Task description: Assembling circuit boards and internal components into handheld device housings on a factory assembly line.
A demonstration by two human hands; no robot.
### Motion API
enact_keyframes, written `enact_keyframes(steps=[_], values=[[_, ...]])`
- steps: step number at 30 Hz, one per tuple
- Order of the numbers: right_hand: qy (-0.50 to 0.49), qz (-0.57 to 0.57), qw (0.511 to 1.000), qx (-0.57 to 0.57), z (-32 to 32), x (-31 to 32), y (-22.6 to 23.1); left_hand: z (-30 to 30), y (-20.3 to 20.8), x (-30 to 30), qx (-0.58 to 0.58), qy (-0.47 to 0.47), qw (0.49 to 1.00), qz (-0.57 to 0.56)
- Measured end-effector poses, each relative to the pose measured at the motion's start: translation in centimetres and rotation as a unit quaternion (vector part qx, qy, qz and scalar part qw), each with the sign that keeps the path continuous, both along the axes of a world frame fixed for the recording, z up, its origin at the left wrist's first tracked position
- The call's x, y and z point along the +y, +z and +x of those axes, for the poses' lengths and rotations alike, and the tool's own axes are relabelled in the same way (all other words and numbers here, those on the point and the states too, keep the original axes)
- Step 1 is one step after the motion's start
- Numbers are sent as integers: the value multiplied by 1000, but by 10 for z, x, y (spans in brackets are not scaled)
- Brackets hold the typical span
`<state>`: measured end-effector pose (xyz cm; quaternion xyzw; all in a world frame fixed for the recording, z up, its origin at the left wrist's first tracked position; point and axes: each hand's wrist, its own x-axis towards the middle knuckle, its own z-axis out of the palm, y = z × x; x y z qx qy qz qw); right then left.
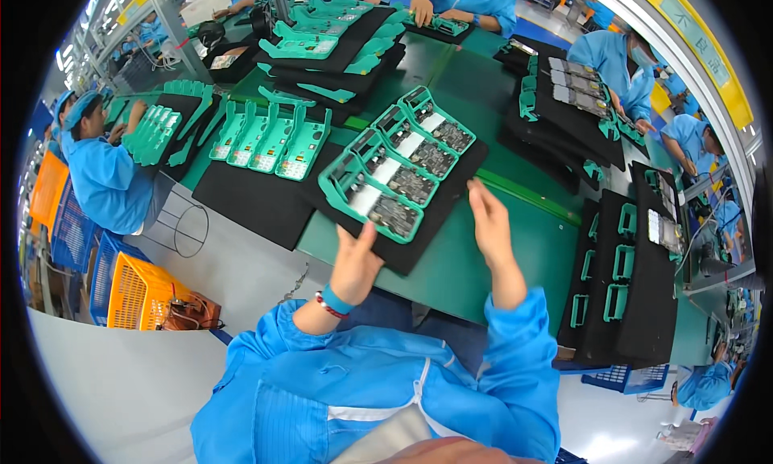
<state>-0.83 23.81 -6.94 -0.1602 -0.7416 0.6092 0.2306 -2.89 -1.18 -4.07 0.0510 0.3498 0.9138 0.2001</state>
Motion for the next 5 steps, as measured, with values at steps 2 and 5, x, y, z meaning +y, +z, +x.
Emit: enact_keyframes(steps=[2,5], values=[[-22,185,982,-37,37,-10,13,-3,-14,-7,-50,-127,979,-151],[6,266,960,-89,91,14,-13,-60,-86,-25,44,-405,877,-255]])
